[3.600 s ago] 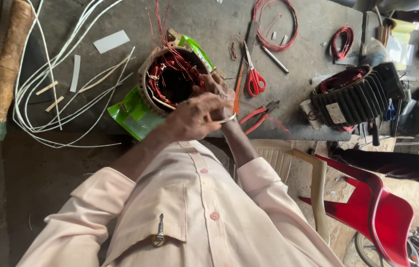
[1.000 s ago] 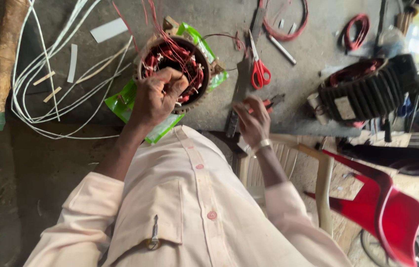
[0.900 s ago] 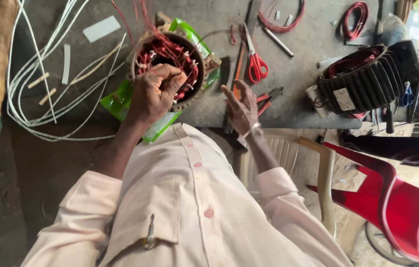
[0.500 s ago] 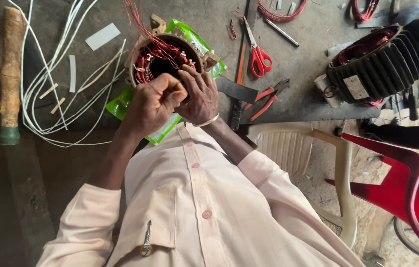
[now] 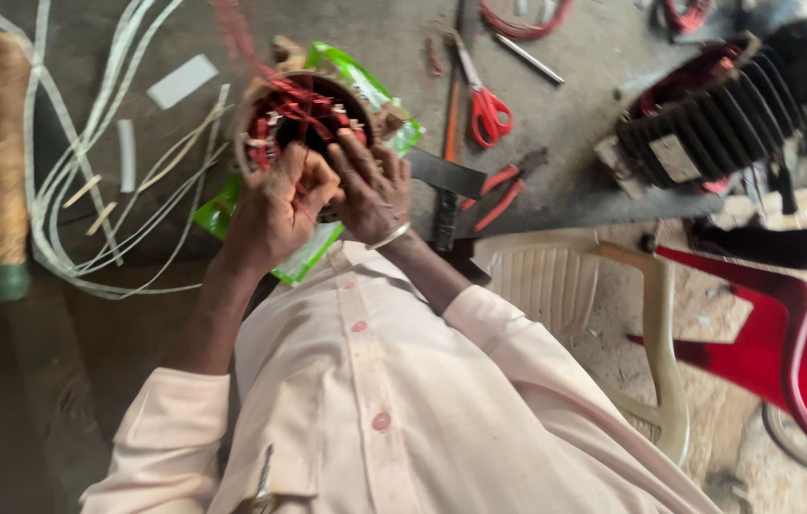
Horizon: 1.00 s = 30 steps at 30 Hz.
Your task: The person sits at a workshop bench cutting and trimming red enameled copper winding wires from an electric motor stator using pliers and scissors, pulling cut wire ends out of the stator slots by hand, and briefly lifts the stator housing to reposition it while continuing to cut and extract wires.
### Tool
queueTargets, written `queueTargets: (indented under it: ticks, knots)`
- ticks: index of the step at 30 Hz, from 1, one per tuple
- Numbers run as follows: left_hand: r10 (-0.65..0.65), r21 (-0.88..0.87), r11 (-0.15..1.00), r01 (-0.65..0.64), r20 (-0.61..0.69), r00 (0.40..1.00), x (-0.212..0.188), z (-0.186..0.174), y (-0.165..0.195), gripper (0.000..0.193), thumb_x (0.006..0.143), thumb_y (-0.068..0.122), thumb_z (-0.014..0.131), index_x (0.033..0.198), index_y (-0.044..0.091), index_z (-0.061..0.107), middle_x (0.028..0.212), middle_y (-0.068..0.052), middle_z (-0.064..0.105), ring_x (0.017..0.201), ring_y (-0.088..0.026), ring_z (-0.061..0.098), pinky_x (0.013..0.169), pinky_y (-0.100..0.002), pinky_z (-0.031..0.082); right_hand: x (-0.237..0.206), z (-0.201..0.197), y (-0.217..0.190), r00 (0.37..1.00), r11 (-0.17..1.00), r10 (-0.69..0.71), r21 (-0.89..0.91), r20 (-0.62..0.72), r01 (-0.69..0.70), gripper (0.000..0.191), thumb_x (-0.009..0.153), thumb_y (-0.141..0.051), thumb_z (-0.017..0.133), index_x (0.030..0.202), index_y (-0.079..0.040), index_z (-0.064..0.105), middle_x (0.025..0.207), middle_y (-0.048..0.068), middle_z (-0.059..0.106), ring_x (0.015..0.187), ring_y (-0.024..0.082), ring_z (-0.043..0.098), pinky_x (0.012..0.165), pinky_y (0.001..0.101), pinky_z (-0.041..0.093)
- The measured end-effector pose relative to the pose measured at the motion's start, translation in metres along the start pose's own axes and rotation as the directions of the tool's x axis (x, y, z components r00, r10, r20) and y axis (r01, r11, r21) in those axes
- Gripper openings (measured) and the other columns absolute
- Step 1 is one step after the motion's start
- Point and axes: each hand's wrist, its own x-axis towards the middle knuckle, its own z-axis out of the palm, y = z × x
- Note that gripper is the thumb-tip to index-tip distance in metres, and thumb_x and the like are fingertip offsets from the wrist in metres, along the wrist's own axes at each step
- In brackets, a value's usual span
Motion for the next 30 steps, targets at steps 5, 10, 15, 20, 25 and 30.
queueTargets:
  ticks: [5, 10, 15, 20, 25, 30]
  knots:
    - [0.100, 0.159, 0.981, -0.107, 0.057, 0.993, 0.012, 0.012, -0.007, 0.013, 0.099, 0.008, 0.073, 0.101, 0.003, 0.061, 0.093, -0.012, 0.071, 0.082, -0.031, 0.073, 0.071, -0.041, 0.056, -0.002, 0.002, -0.003, 0.997, 0.995, 0.071, 0.067, 0.006, -0.071, 0.042, 0.095, -0.037, 0.063, 0.133, -0.018, 0.067, 0.153, 0.006, 0.055, 0.123, 0.029, 0.056, 0.098, 0.0449, 0.039]
    - [0.099, 0.069, 0.992, -0.103, 0.067, 0.993, 0.038, 0.006, -0.004, 0.009, 0.105, 0.009, 0.070, 0.106, 0.003, 0.063, 0.094, -0.012, 0.072, 0.084, -0.027, 0.076, 0.071, -0.039, 0.058, 0.005, 0.006, 0.005, 0.990, 0.972, 0.119, 0.213, -0.076, -0.101, 0.027, 0.099, -0.034, 0.064, 0.117, -0.016, 0.073, 0.139, 0.003, 0.063, 0.116, 0.031, 0.055, 0.104, 0.0468, 0.043]
    - [0.187, 0.199, 0.964, -0.179, -0.023, 0.982, 0.048, 0.014, -0.004, 0.013, 0.103, 0.009, 0.074, 0.103, 0.002, 0.063, 0.094, -0.013, 0.071, 0.084, -0.028, 0.073, 0.071, -0.037, 0.057, 0.018, 0.001, 0.017, 0.993, 0.930, 0.109, 0.357, -0.038, -0.089, 0.021, 0.100, -0.029, 0.068, 0.112, -0.014, 0.076, 0.133, 0.003, 0.068, 0.103, 0.031, 0.057, 0.099, 0.0437, 0.047]
    - [0.009, 0.079, 0.997, -0.002, -0.088, 0.996, 0.037, 0.017, -0.019, 0.012, 0.105, 0.006, 0.071, 0.099, 0.003, 0.061, 0.086, -0.008, 0.071, 0.072, -0.017, 0.073, 0.063, -0.032, 0.057, 0.006, -0.010, 0.016, 0.983, 0.891, 0.166, 0.438, -0.077, -0.117, 0.027, 0.093, -0.023, 0.073, 0.118, -0.012, 0.074, 0.134, 0.008, 0.066, 0.112, 0.031, 0.060, 0.101, 0.0422, 0.051]
    - [-0.016, 0.115, 0.993, 0.030, -0.119, 0.993, 0.022, 0.011, -0.031, 0.011, 0.107, 0.007, 0.071, 0.102, 0.004, 0.061, 0.089, -0.008, 0.072, 0.074, -0.016, 0.075, 0.061, -0.030, 0.058, -0.055, -0.036, 0.082, 0.717, 0.626, 0.697, 0.501, -0.015, -0.598, 0.026, 0.098, -0.024, 0.072, 0.120, -0.011, 0.071, 0.121, 0.014, 0.067, 0.107, 0.025, 0.071, 0.088, 0.0342, 0.059]
    - [-0.256, -0.134, 0.960, 0.244, -0.077, 0.964, 0.014, 0.018, -0.033, 0.008, 0.115, 0.005, 0.063, 0.112, 0.006, 0.056, 0.098, -0.005, 0.075, 0.069, -0.011, 0.065, 0.063, -0.027, 0.054, -0.115, -0.055, 0.157, 0.553, 0.552, 0.833, -0.058, -0.002, -0.832, 0.069, 0.079, -0.037, 0.088, 0.132, -0.007, 0.055, 0.110, 0.026, 0.062, 0.096, 0.044, 0.065, 0.079, 0.0508, 0.054]
